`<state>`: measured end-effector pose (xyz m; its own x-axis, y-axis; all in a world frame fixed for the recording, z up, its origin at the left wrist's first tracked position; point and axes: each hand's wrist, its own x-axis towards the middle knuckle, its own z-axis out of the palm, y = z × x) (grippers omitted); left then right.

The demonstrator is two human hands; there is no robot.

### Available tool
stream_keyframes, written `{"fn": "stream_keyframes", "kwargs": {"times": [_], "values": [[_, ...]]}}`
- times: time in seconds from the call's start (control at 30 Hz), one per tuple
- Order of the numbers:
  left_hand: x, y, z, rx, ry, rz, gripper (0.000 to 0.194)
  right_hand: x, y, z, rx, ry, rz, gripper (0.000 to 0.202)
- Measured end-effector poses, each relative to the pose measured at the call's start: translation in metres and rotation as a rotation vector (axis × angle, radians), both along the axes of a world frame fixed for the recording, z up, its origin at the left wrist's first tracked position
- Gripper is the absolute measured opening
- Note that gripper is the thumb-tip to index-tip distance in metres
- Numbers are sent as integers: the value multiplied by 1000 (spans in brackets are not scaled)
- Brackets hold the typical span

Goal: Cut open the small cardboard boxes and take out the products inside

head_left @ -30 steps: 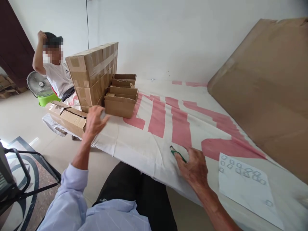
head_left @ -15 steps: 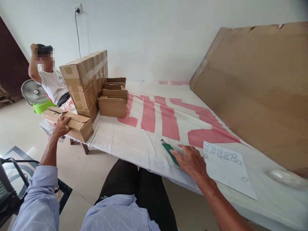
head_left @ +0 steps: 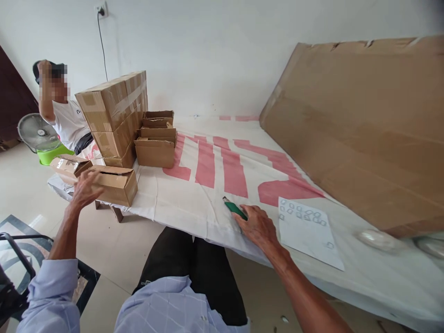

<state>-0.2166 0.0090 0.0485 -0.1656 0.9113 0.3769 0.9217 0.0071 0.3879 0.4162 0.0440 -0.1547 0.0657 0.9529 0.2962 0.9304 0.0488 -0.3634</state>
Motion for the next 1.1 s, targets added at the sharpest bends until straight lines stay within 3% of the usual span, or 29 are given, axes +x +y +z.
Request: {"fn": "stream_keyframes", "kwargs": {"times": [0.17, 0.3, 0.4, 0.5, 0.67, 0.77, 0.97, 1.1], "values": [[-11, 12, 0, 132, -456, 148, 85, 2, -3, 0, 4, 8, 24, 40], [15, 6, -13, 102, -466, 147, 87, -6, -3, 5, 69, 38, 5, 42], [48, -7, -28, 70, -442, 31, 94, -27, -2, 23, 188, 133, 40, 45], [75, -14, -46, 25, -522, -162, 105, -57, -4, 52, 234, 358, 166, 53], [95, -3, -75, -142, -700, -457, 132, -102, -13, 103, 121, 689, 401, 64], [102, 4, -87, -238, -727, -585, 131, -118, -18, 121, 40, 765, 499, 68], [122, 2, -108, -141, -718, -543, 135, -125, -20, 116, -96, 865, 478, 75], [150, -5, -106, -53, -696, -550, 135, -110, -17, 107, -58, 871, 372, 76]]}}
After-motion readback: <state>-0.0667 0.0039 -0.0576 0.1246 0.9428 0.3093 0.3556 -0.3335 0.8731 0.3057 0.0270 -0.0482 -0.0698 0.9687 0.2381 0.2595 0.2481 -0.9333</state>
